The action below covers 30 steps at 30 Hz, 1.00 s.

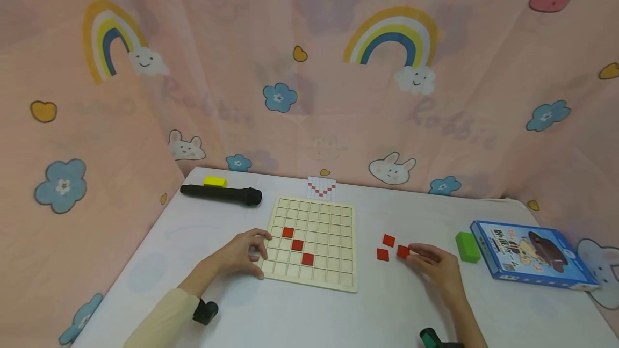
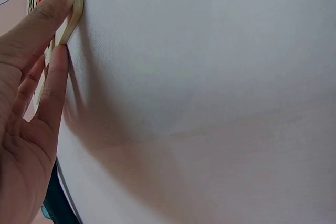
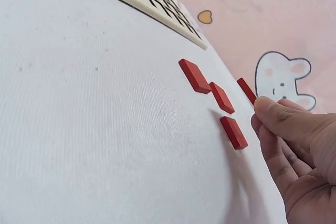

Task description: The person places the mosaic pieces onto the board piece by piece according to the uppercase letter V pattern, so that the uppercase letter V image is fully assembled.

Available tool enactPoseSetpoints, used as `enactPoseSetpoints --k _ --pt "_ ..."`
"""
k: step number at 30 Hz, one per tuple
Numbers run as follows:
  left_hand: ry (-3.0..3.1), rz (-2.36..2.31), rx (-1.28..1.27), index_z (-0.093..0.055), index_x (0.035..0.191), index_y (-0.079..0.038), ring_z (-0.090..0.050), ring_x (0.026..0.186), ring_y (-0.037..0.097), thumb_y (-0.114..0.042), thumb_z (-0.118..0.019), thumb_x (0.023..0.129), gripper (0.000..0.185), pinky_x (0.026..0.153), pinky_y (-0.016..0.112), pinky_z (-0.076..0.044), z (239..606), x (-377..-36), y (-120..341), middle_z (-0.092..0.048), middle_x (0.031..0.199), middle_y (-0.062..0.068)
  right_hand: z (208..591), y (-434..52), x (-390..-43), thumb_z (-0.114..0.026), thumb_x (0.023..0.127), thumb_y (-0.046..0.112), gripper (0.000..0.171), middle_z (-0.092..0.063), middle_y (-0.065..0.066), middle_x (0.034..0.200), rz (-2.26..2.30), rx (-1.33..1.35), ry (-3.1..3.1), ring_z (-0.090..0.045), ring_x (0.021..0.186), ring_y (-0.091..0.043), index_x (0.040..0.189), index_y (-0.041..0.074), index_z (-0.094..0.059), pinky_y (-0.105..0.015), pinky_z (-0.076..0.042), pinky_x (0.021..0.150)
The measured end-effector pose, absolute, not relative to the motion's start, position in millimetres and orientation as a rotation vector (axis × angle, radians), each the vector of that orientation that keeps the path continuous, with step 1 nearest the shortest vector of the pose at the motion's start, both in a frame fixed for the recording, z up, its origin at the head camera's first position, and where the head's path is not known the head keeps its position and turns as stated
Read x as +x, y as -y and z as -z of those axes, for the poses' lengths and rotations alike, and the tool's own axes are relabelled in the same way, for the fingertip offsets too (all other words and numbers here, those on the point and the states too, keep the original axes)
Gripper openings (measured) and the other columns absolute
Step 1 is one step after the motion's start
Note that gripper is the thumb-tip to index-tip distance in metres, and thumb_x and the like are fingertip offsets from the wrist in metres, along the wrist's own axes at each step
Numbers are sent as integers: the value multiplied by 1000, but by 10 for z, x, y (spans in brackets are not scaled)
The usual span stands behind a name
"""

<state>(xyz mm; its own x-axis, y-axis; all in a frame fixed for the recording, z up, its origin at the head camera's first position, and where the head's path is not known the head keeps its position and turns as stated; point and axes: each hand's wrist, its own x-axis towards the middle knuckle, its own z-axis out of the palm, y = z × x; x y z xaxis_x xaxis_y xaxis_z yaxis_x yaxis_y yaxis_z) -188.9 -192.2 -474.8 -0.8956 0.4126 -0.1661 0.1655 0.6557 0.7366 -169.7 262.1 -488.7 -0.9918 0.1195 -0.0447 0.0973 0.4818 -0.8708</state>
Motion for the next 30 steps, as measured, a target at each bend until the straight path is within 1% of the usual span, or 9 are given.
enactPoseSetpoints --k 3,9,12,17,19,22,30 --pt "-2556 -1086 462 -63 77 -16 -43 124 29 -10 -90 60 33 80 19 -53 4754 -1895 1925 -49 134 3 4871 -2536 -1731 -71 87 15 42 -62 -20 122 -1606 -157 2663 -63 91 5 123 -2 -60 -8 -48 79" --pt "-2534 -1110 475 -64 77 -14 -47 120 28 -7 -90 60 32 81 20 -54 4745 -1895 1928 -48 134 5 4847 -2315 -1811 -71 86 9 37 -63 -21 119 -1671 -110 2619 -62 88 6 120 -3 -62 -9 -49 79" --pt "-2531 -1112 488 -64 78 -14 -47 120 28 -7 -90 60 32 81 21 -54 4743 -1896 1919 -48 134 5 4848 -2200 -1864 -71 86 9 36 -64 -19 119 -1677 -117 2617 -64 92 0 120 -2 -63 -9 -49 80" --pt "-2554 -1084 511 -64 77 -15 -47 121 28 -9 -90 60 32 80 20 -53 4744 -1898 1911 -49 133 4 4834 -2009 -1951 -70 88 9 34 -64 -19 119 -1695 -117 2619 -66 101 -20 119 -2 -63 -12 -50 81" --pt "-2557 -1079 516 -64 77 -15 -47 120 28 -10 -90 60 32 79 20 -53 4741 -1894 1914 -49 133 4 4821 -1935 -1977 -69 88 8 33 -64 -20 119 -1702 -100 2618 -66 102 -25 119 -3 -62 -14 -50 82" --pt "-2551 -1088 508 -64 77 -15 -46 120 28 -9 -90 60 32 79 20 -53 4741 -1891 1920 -49 133 4 4801 -1828 -2011 -68 88 7 32 -64 -20 118 -1703 -90 2620 -66 102 -26 118 -3 -63 -15 -51 82" --pt "-2534 -1110 472 -64 77 -15 -46 120 27 -8 -90 60 32 80 19 -53 4757 -1897 1938 -48 134 4 4800 -1601 -2121 -73 83 4 33 -67 -18 113 -1810 -64 2566 -67 98 -23 115 -2 -65 -18 -53 80"
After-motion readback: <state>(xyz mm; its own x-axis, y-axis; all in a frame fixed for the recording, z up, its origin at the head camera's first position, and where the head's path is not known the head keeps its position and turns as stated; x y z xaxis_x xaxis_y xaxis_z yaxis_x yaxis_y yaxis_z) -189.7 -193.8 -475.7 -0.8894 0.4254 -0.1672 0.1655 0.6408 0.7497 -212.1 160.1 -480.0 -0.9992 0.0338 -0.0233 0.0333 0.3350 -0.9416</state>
